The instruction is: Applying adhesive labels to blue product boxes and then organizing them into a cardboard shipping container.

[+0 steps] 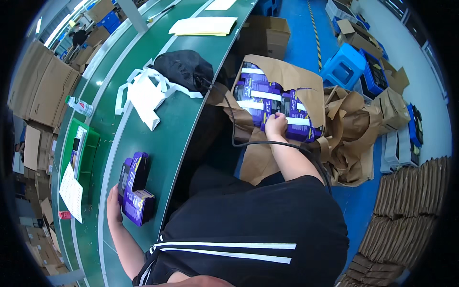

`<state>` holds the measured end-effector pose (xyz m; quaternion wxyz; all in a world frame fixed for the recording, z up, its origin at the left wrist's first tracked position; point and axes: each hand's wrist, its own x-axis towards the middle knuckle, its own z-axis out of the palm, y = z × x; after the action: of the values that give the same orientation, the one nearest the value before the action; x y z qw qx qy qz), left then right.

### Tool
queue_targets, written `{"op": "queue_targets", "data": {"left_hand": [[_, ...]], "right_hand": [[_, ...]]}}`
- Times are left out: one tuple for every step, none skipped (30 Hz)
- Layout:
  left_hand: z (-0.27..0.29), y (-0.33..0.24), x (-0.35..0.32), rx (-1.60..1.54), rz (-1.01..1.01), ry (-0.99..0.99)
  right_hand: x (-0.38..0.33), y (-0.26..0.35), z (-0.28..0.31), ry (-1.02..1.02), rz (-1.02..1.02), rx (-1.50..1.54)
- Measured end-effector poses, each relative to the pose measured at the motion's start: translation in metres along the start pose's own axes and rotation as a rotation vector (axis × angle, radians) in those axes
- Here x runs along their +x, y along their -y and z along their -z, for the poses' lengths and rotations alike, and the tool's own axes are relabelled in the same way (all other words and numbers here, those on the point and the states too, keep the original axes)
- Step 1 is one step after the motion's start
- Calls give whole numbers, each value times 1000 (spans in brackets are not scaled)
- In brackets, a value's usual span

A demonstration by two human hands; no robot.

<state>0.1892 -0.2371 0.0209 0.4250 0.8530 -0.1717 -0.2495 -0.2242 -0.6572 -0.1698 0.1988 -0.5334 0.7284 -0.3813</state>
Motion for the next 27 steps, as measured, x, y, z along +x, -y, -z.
{"op": "queue_targets", "data": {"left_hand": [[0, -6, -3, -22, 6, 8], [0, -8, -4, -46, 12, 14], [0, -8, -3, -44, 9, 18], [1, -6, -1, -55, 12, 14], [4, -2, 0, -63, 18, 6], [6, 1, 2, -73, 22, 2], [7, 3, 3, -83, 27, -2], [7, 4, 3, -79, 26, 6], [7, 4, 3, -70, 27, 16], [8, 4, 2, -62, 27, 20], [10, 4, 2, -54, 27, 25], [10, 4, 3, -46, 26, 30], [10, 4, 3, -44, 26, 32], [9, 4, 2, -46, 22, 23], [8, 5, 2, -49, 18, 13], [6, 5, 1, -52, 14, 4], [5, 5, 1, -55, 10, -5], [4, 5, 0, -57, 7, -4], [3, 4, 0, -67, 2, -2], [3, 4, -1, -76, -2, 0], [2, 4, -1, -86, -7, 2], [2, 5, -1, -95, -11, 5], [4, 8, 0, -98, -12, 4], [6, 13, 2, -95, -15, 6], [9, 17, 4, -92, -17, 9], [11, 21, 6, -89, -19, 10], [13, 25, 7, -86, -21, 11]], "right_hand": [[11, -1, -1, 21, -53, -57], [23, -3, -2, 42, -105, -113], [40, -10, -6, 102, -38, -182], [56, -14, -11, 162, 31, -251], [68, -7, -15, 164, 30, -251], [79, 3, -14, 236, -37, -378], [88, 11, -17, 308, -103, -506], [95, 13, -20, 305, -111, -509], [100, 15, -25, 298, -157, -506], [105, 18, -33, 294, -198, -500], [109, 20, -39, 288, -240, -493], [112, 20, -41, 281, -282, -486], [114, 19, -43, 281, -284, -487], [116, 18, -43, 295, -336, -419], [119, 17, -42, 307, -387, -351], [121, 15, -42, 319, -437, -282], [123, 14, -42, 329, -486, -212], [124, 15, -42, 326, -486, -211], [124, 15, -41, 313, -499, -169], [124, 15, -41, 299, -512, -127], [124, 14, -41, 286, -525, -85], [124, 14, -41, 272, -538, -43], [124, 15, -43, 261, -549, -1], [123, 16, -43, 250, -559, 40], [122, 17, -44, 239, -569, 82], [122, 17, -44, 230, -579, 123], [123, 18, -44, 221, -589, 164]]}}
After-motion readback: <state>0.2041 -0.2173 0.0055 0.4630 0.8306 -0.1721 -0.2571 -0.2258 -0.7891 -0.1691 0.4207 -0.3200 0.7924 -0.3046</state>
